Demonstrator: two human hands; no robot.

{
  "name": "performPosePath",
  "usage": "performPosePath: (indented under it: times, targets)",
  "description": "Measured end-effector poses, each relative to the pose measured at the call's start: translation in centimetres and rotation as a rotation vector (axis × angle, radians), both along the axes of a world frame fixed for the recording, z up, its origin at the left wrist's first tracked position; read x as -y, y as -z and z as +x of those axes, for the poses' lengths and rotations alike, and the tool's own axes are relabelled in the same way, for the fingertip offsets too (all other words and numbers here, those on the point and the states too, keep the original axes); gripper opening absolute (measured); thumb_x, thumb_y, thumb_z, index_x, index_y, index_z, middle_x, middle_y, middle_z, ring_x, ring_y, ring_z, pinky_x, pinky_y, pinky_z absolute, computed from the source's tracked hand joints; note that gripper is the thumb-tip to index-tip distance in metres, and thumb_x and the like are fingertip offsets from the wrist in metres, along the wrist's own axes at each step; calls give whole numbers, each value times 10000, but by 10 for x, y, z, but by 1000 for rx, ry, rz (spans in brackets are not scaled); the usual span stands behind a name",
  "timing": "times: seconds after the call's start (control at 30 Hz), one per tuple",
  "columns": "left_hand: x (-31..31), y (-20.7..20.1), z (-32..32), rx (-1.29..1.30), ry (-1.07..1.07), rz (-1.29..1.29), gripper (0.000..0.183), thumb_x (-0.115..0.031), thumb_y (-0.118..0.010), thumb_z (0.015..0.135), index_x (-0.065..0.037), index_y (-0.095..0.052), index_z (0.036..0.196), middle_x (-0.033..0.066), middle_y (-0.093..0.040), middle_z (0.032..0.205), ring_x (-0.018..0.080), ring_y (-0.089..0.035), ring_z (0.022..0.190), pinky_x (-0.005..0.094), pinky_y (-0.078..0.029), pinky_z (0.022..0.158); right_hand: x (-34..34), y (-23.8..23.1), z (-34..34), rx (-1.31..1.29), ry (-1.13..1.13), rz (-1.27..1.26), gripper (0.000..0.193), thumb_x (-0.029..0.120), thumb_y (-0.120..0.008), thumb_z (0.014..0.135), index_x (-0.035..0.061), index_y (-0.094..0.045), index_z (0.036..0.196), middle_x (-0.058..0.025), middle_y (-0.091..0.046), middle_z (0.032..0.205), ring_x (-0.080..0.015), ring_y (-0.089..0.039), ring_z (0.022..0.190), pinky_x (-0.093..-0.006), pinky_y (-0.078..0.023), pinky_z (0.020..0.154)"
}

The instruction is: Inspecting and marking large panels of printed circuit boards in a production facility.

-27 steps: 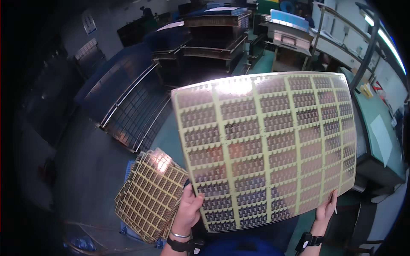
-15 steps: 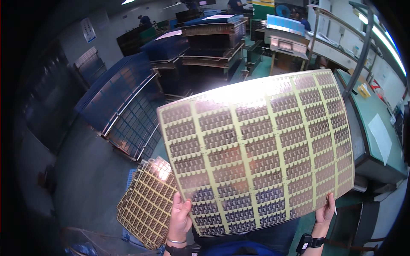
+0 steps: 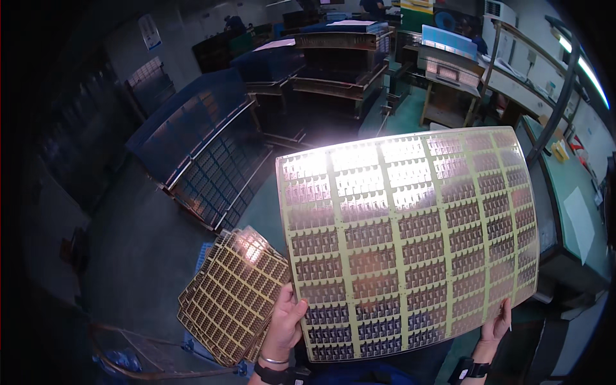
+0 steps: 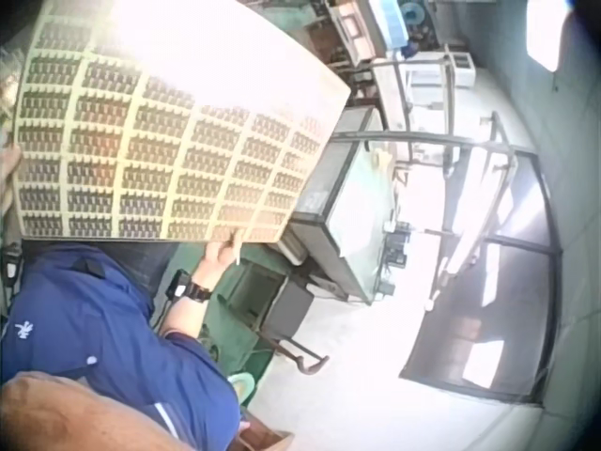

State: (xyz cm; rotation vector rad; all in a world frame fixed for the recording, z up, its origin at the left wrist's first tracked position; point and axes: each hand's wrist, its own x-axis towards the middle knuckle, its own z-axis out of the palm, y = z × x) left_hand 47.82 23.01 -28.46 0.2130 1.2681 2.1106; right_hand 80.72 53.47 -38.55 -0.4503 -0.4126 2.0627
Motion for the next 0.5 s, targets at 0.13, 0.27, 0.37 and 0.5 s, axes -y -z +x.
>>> performPosePath:
  times: [0.13,0.27,0.37,0.5]
  targets:
    - [12,13,-32,142,172,165,282,-125,-487,920,-33,-432,1181,67,-550,1130,157,-544,1003,302,-442,887,-14,-4,-1,11,-75,104,353,219,-439,938,3,-496,1210,-133,-542,1213,-247,-504,1126,-429,-360,996]
    - [-4,27,-49,220,-46,169,295,-250,-415,955,-47,-447,1167,55,-561,1087,187,-570,984,330,-473,868,-22,-31,-29,37,-96,108,393,290,-434,942,2,-502,1201,-125,-540,1213,-248,-513,1113,-417,-386,972]
    - [-28,29,-37,359,-116,188,329,-314,-389,957,-97,-484,1186,80,-549,1160,216,-550,1034,383,-451,914,-13,-38,-45,-12,-125,150,496,353,-424,939,35,-373,1315,-140,-449,1304,-262,-474,1155,-429,-384,982]
    - [-50,41,-3,404,-266,170,334,-325,-389,955,-104,-475,1191,22,-537,1139,193,-512,1076,413,-419,947,51,-65,-88,94,-168,134,613,280,-491,913,64,-189,1400,-130,-301,1402,-249,-411,1214,-414,-351,1019]
